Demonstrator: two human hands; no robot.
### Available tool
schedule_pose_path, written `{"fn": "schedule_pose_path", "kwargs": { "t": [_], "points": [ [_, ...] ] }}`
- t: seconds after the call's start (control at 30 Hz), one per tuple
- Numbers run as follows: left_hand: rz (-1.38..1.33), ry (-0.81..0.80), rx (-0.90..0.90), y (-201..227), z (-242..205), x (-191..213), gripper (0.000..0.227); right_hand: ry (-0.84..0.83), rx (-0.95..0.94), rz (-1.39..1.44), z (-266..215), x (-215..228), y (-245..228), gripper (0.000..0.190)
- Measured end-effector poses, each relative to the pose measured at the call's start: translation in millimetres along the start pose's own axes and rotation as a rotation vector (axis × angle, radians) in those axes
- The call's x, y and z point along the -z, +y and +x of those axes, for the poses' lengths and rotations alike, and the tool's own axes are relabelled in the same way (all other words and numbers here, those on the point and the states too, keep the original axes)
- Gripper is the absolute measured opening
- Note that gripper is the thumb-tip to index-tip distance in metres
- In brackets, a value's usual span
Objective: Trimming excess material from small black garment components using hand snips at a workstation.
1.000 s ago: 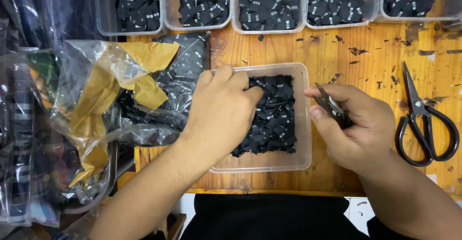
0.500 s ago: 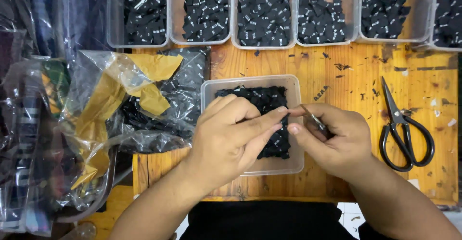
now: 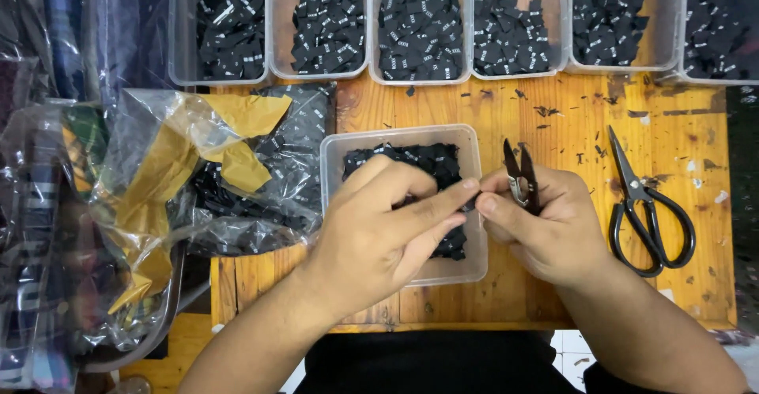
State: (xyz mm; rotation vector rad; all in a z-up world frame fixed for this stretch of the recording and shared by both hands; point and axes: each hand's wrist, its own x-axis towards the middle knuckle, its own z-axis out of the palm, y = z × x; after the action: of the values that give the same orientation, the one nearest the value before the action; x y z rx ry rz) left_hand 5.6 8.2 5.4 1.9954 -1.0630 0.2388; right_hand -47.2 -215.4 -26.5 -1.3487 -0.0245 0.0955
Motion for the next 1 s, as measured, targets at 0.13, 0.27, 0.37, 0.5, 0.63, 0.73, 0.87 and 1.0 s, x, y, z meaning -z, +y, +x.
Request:
{"fn": "schedule_pose_path", "kwargs": {
  "t": [0.13,0.27,0.37,0.5,0.63,0.73,0.87,1.0],
  "points": [
    [-0.333,-0.063,0.232,18.5,12.9,12.0,0.047,0.021,0.008,0.165,0.5,0.3,2.9,0.011],
    [-0.389,-0.053,0.494,27.4,17.0,11.4,0.042,0.071,0.022,0.150,1.0,-1.7,6.4,0.010],
    [-0.397,-0.016,0.561,29.0,20.4,9.7,0.036,0.043,0.045,0.159,1.7,-3.8,6.6,0.009],
    [-0.423,0.002,0.576,30.3,22.4,11.1,0.033,0.057,0.039,0.102,1.1,-3.2,7.3,0.009],
    [-0.419,0.019,0.570,28.0,20.6,12.0,0.033,0.040,0.012,0.004,2.0,0.3,7.7,0.010],
    [-0.422,0.018,0.577,26.5,19.6,13.8,0.032,0.022,0.021,0.041,1.9,3.5,11.9,0.011],
    [-0.405,0.008,0.581,24.7,19.4,15.7,0.031,0.006,0.034,0.174,2.5,6.6,13.7,0.016],
    [-0.395,-0.010,0.582,21.3,17.9,14.8,0.031,0.005,0.052,0.182,1.9,5.4,10.3,0.017]
  ]
}}
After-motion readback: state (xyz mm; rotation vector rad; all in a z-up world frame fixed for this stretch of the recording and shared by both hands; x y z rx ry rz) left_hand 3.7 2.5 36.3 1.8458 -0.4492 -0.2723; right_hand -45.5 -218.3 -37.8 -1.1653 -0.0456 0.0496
